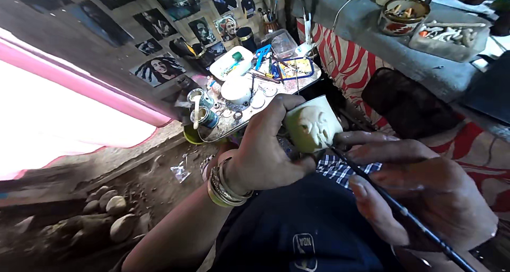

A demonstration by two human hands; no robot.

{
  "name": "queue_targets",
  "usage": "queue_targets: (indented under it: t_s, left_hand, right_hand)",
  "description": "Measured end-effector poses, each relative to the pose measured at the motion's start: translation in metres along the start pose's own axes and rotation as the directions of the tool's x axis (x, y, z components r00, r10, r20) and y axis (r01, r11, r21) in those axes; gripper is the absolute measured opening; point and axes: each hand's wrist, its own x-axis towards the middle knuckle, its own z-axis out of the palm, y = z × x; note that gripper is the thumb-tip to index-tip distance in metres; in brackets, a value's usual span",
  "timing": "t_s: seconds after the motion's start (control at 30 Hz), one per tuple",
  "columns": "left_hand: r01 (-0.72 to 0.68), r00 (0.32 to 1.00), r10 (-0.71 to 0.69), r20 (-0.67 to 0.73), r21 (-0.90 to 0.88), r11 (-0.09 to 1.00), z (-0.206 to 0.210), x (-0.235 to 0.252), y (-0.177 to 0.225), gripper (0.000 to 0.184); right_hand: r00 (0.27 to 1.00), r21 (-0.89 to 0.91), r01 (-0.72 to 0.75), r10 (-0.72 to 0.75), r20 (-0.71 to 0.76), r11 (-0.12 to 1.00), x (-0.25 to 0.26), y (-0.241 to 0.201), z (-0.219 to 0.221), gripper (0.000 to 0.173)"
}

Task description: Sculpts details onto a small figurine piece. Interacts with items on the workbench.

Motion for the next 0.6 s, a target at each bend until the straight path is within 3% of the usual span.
queue_targets:
  t_s: [0.33,0.6]
  left_hand:
    - [-0.022,0.999,0.027,-0.042,0.112,0.993,0.0021,-0.0027,0.0059,0.068]
    - [0.001,0.998,0.005,-0.059,0.103,0.995,0.0034,-0.0044,0.0077,0.068]
  right_hand:
    - [0.999,-0.091,0.038,-0.039,-0.004,0.995,-0.0019,-0.0024,0.0002,0.017]
    - [0.999,-0.123,0.041,-0.041,0.001,0.992,-0.0017,-0.0052,0.0006,0.017]
